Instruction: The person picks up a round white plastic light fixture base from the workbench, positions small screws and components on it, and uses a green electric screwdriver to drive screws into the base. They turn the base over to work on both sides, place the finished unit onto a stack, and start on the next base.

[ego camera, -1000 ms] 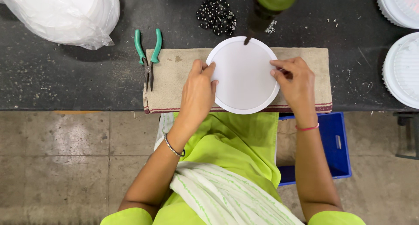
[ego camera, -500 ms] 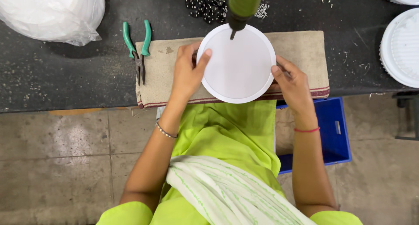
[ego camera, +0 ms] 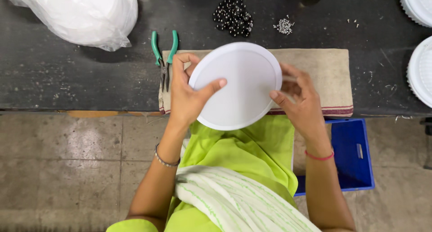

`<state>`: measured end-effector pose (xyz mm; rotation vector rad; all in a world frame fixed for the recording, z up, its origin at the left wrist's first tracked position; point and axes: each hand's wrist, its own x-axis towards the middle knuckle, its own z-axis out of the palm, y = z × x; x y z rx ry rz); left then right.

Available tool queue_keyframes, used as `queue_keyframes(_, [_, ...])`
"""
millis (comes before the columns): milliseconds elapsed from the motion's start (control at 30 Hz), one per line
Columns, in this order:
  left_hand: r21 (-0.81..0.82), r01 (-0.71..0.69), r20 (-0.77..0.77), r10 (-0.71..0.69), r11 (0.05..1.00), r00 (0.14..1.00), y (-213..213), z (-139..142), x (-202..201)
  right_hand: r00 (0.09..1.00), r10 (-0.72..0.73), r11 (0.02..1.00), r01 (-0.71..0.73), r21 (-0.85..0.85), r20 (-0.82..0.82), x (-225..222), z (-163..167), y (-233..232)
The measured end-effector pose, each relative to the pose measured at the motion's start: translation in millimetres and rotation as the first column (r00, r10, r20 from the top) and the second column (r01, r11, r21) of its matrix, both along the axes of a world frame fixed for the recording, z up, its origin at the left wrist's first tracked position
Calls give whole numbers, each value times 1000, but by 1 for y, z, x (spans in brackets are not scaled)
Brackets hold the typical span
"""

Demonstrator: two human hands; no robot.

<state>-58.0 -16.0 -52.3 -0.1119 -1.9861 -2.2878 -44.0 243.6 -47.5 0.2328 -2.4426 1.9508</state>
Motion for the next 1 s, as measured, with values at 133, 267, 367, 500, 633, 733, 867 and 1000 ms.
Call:
queue_keyframes(133, [-270, -10, -334, -84, 963, 939, -1, 24, 18, 952, 114, 985, -145, -90, -283, -5, 18, -6])
queue_keyframes(267, [-402, -13, -443, -182, 916, 878, -1, 33, 19, 938, 112, 993, -118, 0, -328, -2, 18, -9])
queue_keyframes(367, [-407, 15, -442, -211, 913, 872, -2, 30, 17, 924, 81, 997, -71, 40, -375, 3, 9, -13])
queue_keyframes(500, [-465, 29, -474, -277, 885, 836, -6, 24, 18, 906, 81, 996, -56, 71, -415, 16, 2, -17])
queue_keyframes(633, [-470, 21, -529, -300, 882, 794, -8, 23, 18, 893, 95, 992, -47, 119, -440, 24, 2, -19])
queue_keyframes(733, [-484, 26, -523, -313, 874, 793, -8, 23, 20, 892, 110, 989, -55, 137, -439, 25, 6, -21])
queue_keyframes(867, [-454, 28, -526, -293, 890, 798, -8, 21, 23, 884, 130, 987, -73, 144, -449, 24, 9, -23])
queue_keyframes(1000, [-427, 41, -512, -280, 903, 812, -8, 19, 24, 875, 152, 984, -94, 148, -459, 22, 10, -23])
